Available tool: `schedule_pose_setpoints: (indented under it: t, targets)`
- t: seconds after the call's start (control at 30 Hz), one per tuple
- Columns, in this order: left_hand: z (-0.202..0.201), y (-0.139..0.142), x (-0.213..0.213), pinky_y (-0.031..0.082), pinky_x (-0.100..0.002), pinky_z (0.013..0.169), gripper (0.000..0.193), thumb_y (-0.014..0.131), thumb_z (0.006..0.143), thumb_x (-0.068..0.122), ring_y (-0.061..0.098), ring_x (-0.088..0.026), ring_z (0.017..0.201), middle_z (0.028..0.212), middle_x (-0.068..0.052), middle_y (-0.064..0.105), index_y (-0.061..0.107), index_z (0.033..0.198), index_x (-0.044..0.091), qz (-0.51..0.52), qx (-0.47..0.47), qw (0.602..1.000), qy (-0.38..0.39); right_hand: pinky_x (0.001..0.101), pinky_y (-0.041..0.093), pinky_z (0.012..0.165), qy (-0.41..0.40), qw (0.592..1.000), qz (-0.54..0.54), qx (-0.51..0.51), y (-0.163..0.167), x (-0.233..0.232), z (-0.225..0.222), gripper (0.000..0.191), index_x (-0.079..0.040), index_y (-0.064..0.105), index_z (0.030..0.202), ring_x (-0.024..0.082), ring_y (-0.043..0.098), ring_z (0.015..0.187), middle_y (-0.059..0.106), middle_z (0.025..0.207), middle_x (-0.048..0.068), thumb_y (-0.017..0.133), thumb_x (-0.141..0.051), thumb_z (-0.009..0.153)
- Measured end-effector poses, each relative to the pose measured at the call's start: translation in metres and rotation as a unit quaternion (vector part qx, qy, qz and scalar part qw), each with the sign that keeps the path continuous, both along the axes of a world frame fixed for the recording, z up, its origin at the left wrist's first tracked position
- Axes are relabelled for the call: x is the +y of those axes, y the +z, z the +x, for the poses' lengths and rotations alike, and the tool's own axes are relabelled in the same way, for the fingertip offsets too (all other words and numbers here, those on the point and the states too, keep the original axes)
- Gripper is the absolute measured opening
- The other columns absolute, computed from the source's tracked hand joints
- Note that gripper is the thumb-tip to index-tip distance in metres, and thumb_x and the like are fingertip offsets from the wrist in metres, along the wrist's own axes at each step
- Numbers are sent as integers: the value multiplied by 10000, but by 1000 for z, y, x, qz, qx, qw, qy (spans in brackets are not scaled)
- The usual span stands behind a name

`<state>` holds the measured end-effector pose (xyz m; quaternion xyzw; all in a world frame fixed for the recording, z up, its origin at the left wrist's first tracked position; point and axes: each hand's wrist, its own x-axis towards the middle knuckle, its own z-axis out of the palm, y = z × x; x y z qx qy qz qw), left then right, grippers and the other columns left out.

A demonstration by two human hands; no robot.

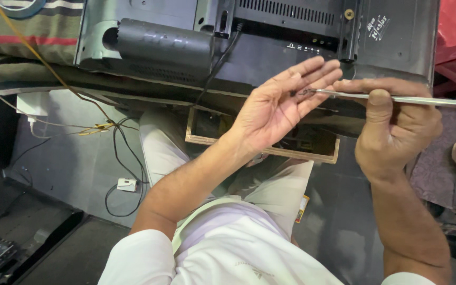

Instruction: The person uses a screwdriver to fasten screws into the back of a television, securing a metal mounting bracket. The person repeatedly picks up screws, aligns them with holes, and tightens them in place.

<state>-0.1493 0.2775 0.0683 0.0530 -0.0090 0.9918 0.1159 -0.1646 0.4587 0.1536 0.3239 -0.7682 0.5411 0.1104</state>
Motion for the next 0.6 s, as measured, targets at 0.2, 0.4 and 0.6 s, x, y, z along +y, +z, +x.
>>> schedule_pose_setpoints:
  t: [0.2, 0.4, 0.6]
  targets:
    - [3, -4, 8, 519, -440, 1147, 478, 534, 1138, 259, 617, -359, 1291, 1409, -298, 572, 501, 1403, -139, -75, -36, 996, -19, 310, 638, 933, 3, 1000, 2, 10, 0, 6, -3, 253, 57, 515, 1178, 256, 764, 1018, 727, 1078, 215, 554, -177, 1267]
    - [5, -4, 10, 584, -396, 1034, 387, 607, 1092, 244, 698, -314, 1153, 1216, -234, 685, 605, 1269, -100, -158, -60, 986, -13, 318, 646, 925, 6, 1000, -5, 24, 0, 9, -5, 254, 55, 505, 1180, 258, 767, 1007, 723, 1069, 211, 557, -181, 1257]
    - [4, -6, 13, 600, -361, 997, 292, 654, 1055, 125, 722, -277, 1084, 1141, -186, 714, 625, 1262, -79, -167, -63, 984, -3, 313, 645, 912, 2, 1000, -1, 28, -1, 10, -2, 250, 57, 514, 1175, 257, 771, 1004, 730, 1071, 215, 563, -176, 1252]
